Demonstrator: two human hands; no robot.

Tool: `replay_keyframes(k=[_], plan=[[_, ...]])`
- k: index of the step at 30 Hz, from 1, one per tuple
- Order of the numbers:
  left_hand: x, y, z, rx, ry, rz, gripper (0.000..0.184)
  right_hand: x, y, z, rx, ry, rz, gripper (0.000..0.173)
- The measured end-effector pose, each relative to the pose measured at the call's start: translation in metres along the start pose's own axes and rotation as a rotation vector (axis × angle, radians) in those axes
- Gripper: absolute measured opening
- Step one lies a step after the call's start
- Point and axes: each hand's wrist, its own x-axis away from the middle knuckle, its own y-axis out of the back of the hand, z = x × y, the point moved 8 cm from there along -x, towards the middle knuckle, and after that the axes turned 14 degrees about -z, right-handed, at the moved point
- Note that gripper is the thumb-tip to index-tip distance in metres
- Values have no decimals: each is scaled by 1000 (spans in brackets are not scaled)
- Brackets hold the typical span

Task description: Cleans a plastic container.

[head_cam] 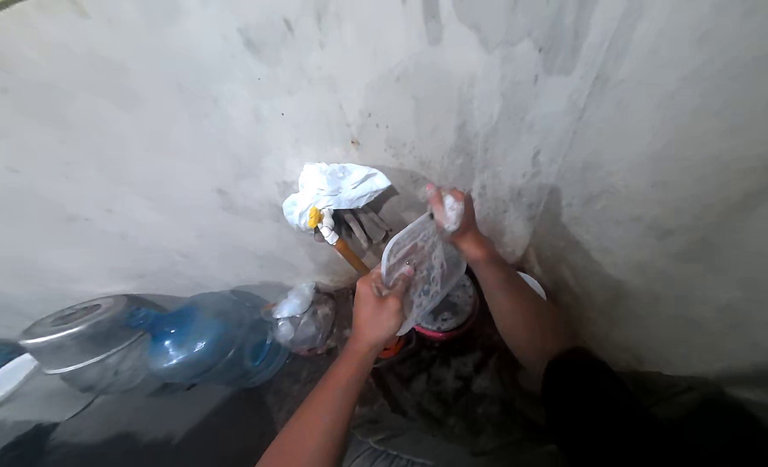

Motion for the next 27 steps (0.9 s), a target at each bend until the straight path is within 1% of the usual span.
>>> replay_keyframes(k=[1, 3, 4, 5, 6, 8, 10, 11, 14, 16, 18, 20, 22, 24, 27], plan=[[-1, -2, -3, -44, -10, -11, 10, 11, 1, 28, -43, 87, -18, 50], [-1, -5, -4, -177, -30, -44, 4, 38, 2, 88, -129, 278, 14, 34], [-1, -6, -3, -246, -34, -59, 7, 47, 2, 108, -176, 349, 33, 32], [-3, -5, 0, -306, -37, -61, 7, 51, 0, 118, -216, 393, 39, 32], [-3, -3, 1, -344, -48, -78, 8, 52, -1, 118, -260, 408, 36, 32], [-2, 1, -1, -360, -109, -103, 5, 46, -1, 94, -317, 381, -37, 38], [1, 9, -10, -281, -163, -122, 8, 32, 0, 54, -252, 282, -99, 51], [3, 12, -16, -220, -187, -121, 8, 25, 0, 32, -203, 225, -104, 55], [9, 18, -30, -96, -251, -91, 12, 7, 5, -31, -110, 60, -124, 54], [10, 19, -34, -72, -277, -92, 11, 1, 6, -63, -117, -159, -152, 53], [12, 17, -40, -57, -336, -97, 12, 2, 6, -78, -137, -391, -213, 58], [15, 13, -47, -45, -417, -85, 14, 16, 1, -85, -165, -676, -243, 63], [19, 9, -51, -24, -479, -88, 12, 37, 2, -82, -202, -867, -291, 65], [21, 9, -53, -3, -524, -115, 10, 56, 5, -81, -215, -982, -346, 64], [23, 10, -57, 66, -543, -127, 13, 83, 5, -89, -252, -1082, -493, 64]])
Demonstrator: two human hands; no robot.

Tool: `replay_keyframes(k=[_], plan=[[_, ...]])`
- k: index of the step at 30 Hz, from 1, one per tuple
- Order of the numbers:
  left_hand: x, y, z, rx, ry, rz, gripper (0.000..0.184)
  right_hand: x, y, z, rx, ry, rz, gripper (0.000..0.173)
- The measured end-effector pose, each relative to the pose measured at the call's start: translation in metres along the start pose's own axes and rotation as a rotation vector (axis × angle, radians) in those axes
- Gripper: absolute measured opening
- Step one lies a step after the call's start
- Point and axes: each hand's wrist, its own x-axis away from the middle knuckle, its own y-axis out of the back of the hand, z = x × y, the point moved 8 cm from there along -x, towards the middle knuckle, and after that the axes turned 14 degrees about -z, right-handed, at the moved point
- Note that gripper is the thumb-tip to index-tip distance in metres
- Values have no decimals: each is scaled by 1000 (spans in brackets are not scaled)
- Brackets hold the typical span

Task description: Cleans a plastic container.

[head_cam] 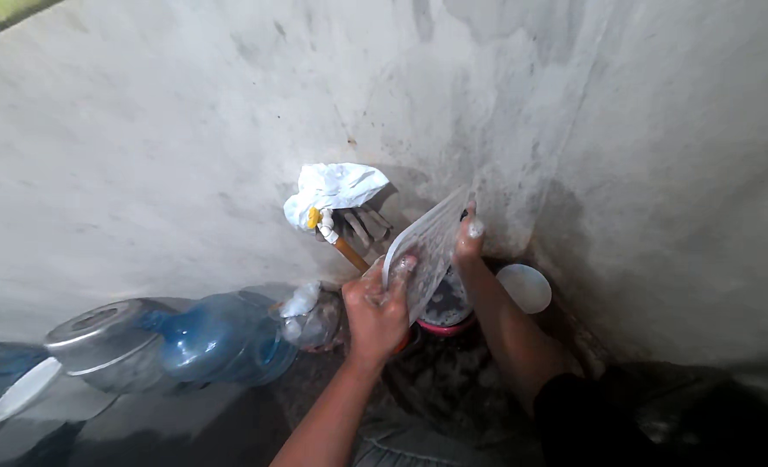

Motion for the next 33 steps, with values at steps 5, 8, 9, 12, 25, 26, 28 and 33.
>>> replay_keyframes(k=[5, 8, 9, 12, 25, 26, 28, 33], plan=[[2, -7, -5, 54, 5, 11, 15, 12, -1, -25, -380, -292, 71, 64], [6, -12, -11, 65, -38, 10, 14, 27, -9, -40, -592, -485, 295, 69], [8, -14, -12, 56, -63, 7, 13, 31, -8, -41, -613, -495, 348, 66], [11, -17, -14, 53, -185, -17, 13, 48, 5, -33, -566, -547, 305, 52], [-15, -24, 12, 60, -29, -164, 37, 150, 19, -30, -527, -301, 306, 66], [-14, -21, 24, 23, 104, -201, 34, 145, 22, -34, -401, -220, 264, 65], [-11, -14, 46, -8, 332, -241, 36, 126, 30, -44, -93, -56, 259, 65], [-9, 7, 71, 76, 509, -322, 42, 58, 72, -32, 49, 154, 30, 52]])
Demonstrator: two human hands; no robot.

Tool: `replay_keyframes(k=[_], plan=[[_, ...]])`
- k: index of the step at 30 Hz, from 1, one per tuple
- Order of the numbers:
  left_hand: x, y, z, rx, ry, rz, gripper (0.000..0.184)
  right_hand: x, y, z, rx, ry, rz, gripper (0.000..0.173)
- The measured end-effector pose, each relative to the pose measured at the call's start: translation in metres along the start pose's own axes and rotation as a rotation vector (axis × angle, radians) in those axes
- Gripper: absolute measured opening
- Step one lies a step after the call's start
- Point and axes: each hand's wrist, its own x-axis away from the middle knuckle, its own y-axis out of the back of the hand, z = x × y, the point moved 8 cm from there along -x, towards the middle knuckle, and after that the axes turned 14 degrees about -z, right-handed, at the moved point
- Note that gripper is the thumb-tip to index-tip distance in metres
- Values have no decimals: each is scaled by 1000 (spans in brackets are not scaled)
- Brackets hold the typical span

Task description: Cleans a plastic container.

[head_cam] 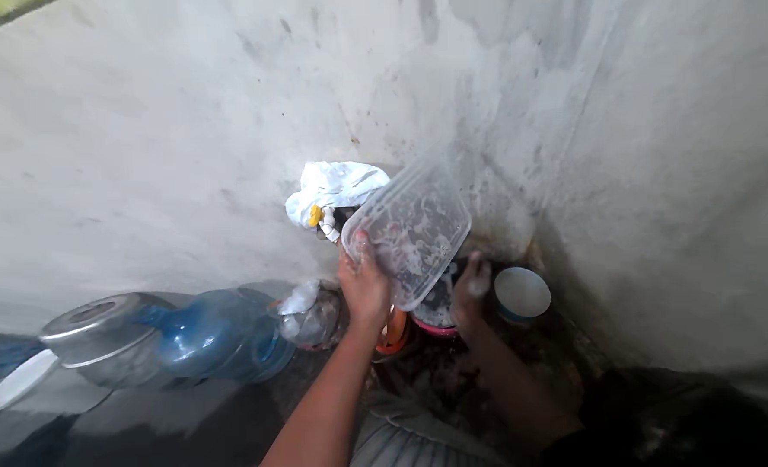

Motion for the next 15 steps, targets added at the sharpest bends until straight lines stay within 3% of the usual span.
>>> replay_keyframes(k=[4, 8, 10, 12, 15], plan=[[-7, 14, 17, -7, 120, -32, 51, -43, 9, 54, 70, 334, -62, 46], [0, 3, 27, 166, 374, 116, 68, -66, -24, 78, 37, 628, 14, 34], [8, -11, 26, 281, 494, 250, 73, -48, -43, 85, 45, 714, 79, 39], [11, -21, 21, 398, 509, 358, 72, -5, -57, 89, 91, 775, 203, 51], [10, -21, 21, 370, 484, 370, 74, 71, -58, 92, 112, 945, 461, 55]])
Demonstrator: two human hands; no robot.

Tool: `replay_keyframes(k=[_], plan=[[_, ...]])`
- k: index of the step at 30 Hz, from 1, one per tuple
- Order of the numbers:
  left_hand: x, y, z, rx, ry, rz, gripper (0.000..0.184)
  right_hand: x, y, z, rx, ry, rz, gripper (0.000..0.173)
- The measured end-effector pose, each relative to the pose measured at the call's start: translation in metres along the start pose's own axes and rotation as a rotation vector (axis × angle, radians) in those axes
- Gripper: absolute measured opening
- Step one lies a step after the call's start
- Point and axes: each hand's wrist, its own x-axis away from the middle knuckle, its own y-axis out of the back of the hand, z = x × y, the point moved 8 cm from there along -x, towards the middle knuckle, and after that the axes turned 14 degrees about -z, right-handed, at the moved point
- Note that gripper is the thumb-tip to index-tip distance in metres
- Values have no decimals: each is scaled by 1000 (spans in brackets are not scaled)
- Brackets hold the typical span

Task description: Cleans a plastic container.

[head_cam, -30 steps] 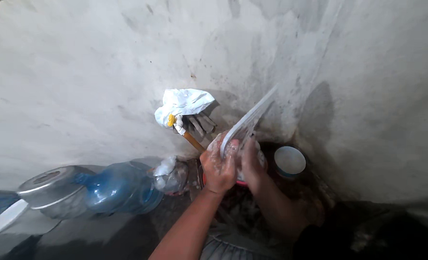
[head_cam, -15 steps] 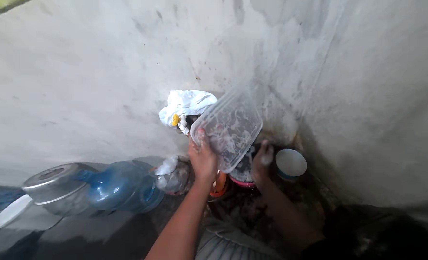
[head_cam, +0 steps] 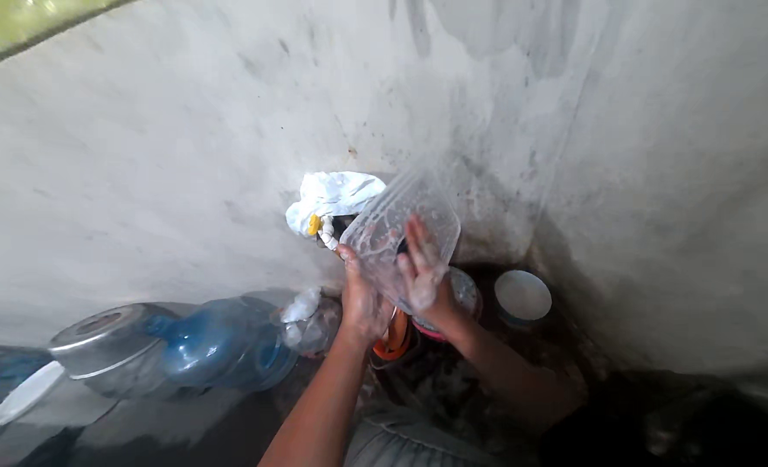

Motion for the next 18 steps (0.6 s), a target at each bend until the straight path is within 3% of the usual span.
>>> replay_keyframes(k=[3, 6, 9, 11, 14, 18], plan=[[3, 5, 7, -102, 52, -57, 75, 19, -7, 31, -104, 262, 174, 49], [10, 5, 12, -134, 96, 13, 77, -5, 3, -6, -48, 341, 183, 52], [19, 2, 11, -103, 148, 71, 78, -49, 14, -81, 46, 77, 85, 57], [20, 1, 13, -87, 172, 78, 77, -60, 17, -105, 20, -118, 49, 58], [15, 0, 12, -109, 162, 82, 79, -53, 5, -62, -29, -48, 12, 58], [13, -1, 11, -91, 147, 27, 88, -16, -15, 48, -68, 209, 240, 56]])
